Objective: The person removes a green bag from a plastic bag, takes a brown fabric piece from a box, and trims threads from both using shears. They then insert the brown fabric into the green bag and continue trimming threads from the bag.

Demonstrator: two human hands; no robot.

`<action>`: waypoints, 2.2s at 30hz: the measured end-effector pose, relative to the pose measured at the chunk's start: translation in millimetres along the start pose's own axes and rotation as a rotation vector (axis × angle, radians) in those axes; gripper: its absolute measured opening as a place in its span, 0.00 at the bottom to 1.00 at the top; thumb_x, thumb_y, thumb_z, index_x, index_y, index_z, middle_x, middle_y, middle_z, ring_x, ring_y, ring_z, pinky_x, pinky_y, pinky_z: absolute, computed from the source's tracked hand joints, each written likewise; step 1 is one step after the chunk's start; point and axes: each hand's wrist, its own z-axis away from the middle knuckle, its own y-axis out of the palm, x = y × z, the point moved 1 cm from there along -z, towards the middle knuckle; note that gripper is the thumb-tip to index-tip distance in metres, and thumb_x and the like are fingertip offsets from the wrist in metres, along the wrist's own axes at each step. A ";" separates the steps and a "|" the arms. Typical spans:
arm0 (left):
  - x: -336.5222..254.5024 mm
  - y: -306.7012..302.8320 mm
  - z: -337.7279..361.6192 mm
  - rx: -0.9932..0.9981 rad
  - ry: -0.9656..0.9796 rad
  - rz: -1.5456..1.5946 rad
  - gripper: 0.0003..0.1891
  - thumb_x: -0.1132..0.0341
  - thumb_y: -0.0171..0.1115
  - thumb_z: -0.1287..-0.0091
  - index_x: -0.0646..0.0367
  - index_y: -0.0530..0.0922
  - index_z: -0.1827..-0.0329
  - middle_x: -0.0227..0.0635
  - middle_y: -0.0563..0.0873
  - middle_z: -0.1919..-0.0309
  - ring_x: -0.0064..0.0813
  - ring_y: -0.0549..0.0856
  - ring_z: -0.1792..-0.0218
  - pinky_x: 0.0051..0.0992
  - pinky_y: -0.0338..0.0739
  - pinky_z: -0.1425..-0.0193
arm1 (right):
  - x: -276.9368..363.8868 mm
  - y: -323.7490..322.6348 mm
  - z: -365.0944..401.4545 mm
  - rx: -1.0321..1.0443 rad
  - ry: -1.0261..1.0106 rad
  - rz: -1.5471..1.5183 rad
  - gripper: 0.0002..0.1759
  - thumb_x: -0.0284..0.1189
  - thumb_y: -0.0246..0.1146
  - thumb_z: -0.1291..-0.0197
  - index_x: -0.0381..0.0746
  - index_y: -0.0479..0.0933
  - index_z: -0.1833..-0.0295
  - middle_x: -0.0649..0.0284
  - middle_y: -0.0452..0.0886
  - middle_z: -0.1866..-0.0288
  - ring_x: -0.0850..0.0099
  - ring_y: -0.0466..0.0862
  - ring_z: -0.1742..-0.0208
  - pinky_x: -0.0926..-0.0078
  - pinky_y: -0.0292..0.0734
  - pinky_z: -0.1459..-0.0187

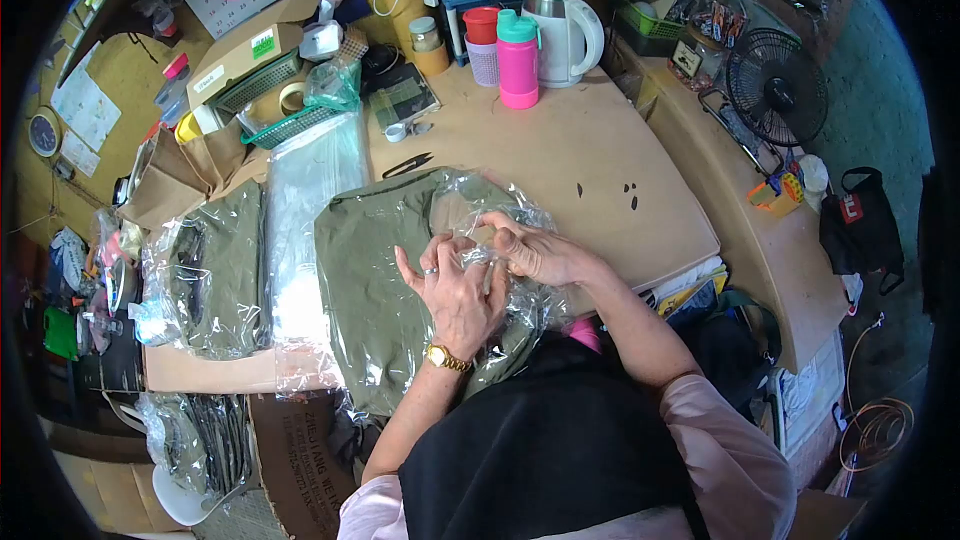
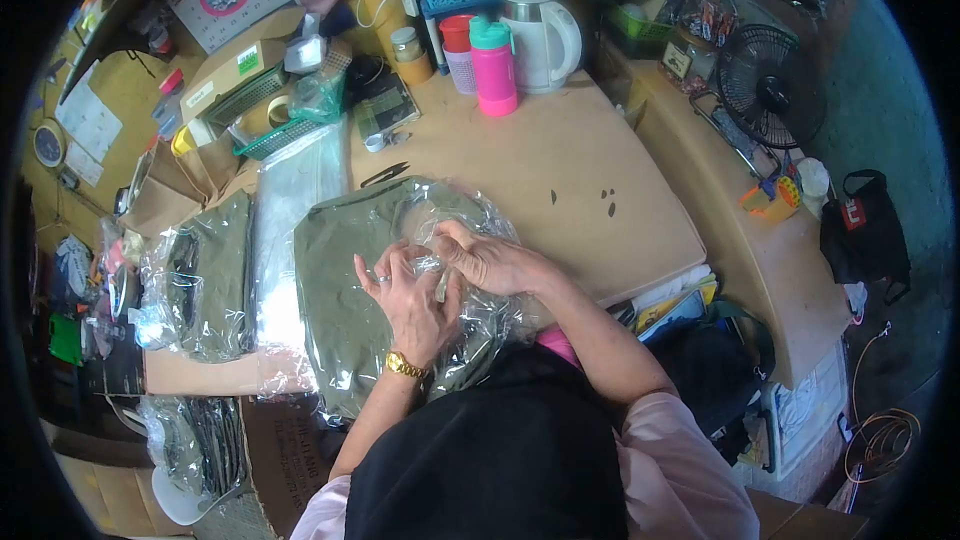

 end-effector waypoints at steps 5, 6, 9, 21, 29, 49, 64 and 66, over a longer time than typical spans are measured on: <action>16.1 15.7 14.1 -0.161 0.111 0.029 0.09 0.72 0.69 0.52 0.44 0.85 0.69 0.30 0.82 0.63 0.38 0.82 0.46 0.60 0.50 0.23 | 3.8 3.2 -2.4 0.070 0.005 -0.144 0.67 0.83 0.26 0.49 0.37 0.57 0.23 0.55 0.77 0.58 0.64 0.79 0.55 0.68 0.75 0.52; 14.7 14.9 12.7 -0.192 0.135 0.097 0.07 0.69 0.70 0.51 0.44 0.84 0.71 0.29 0.82 0.68 0.37 0.83 0.48 0.59 0.51 0.24 | 2.2 4.0 -3.5 0.067 0.006 -0.145 0.67 0.83 0.26 0.49 0.37 0.57 0.23 0.55 0.77 0.58 0.64 0.79 0.55 0.68 0.75 0.52; 19.3 17.7 15.1 -0.226 0.186 0.152 0.06 0.67 0.72 0.52 0.47 0.81 0.74 0.31 0.82 0.69 0.37 0.84 0.49 0.58 0.52 0.24 | -3.4 7.4 -5.4 0.136 0.090 -0.345 0.67 0.84 0.28 0.49 0.39 0.58 0.22 0.59 0.77 0.55 0.68 0.77 0.56 0.68 0.76 0.52; 17.4 19.0 16.9 -0.196 0.109 0.208 0.09 0.65 0.76 0.52 0.51 0.84 0.70 0.33 0.83 0.63 0.40 0.82 0.49 0.57 0.53 0.25 | -4.3 3.9 -5.6 0.184 0.117 -0.293 0.64 0.82 0.30 0.45 0.37 0.58 0.23 0.49 0.70 0.35 0.65 0.79 0.50 0.68 0.81 0.55; 2.5 10.1 7.6 -0.059 0.060 0.216 0.10 0.70 0.75 0.51 0.54 0.83 0.67 0.36 0.84 0.58 0.40 0.81 0.49 0.55 0.53 0.25 | -10.5 14.2 -14.8 -0.104 -0.160 0.062 0.63 0.80 0.23 0.43 0.37 0.61 0.25 0.37 0.75 0.40 0.45 0.74 0.34 0.58 0.70 0.36; 7.6 10.3 11.0 -0.153 0.148 0.262 0.09 0.72 0.72 0.52 0.52 0.82 0.68 0.32 0.79 0.70 0.34 0.82 0.59 0.52 0.59 0.31 | 6.1 0.5 4.6 0.074 0.038 -0.341 0.54 0.79 0.31 0.42 0.49 0.67 0.29 0.70 0.70 0.65 0.81 0.64 0.72 0.82 0.63 0.70; 4.4 4.4 15.2 -0.056 0.043 0.181 0.08 0.71 0.69 0.42 0.55 0.79 0.62 0.44 0.79 0.51 0.46 0.76 0.42 0.54 0.57 0.28 | 0.4 -8.8 15.9 -0.090 -0.110 -0.450 0.06 0.19 0.62 0.31 0.30 0.75 0.52 0.60 0.84 0.62 0.75 0.86 0.63 0.79 0.82 0.59; 1.5 -2.5 14.0 -0.073 0.040 0.190 0.07 0.71 0.69 0.41 0.56 0.79 0.63 0.46 0.78 0.48 0.49 0.74 0.38 0.54 0.57 0.28 | 3.8 -8.7 17.9 -0.168 -0.109 -0.477 0.06 0.17 0.62 0.32 0.30 0.75 0.51 0.60 0.85 0.63 0.74 0.87 0.62 0.78 0.83 0.58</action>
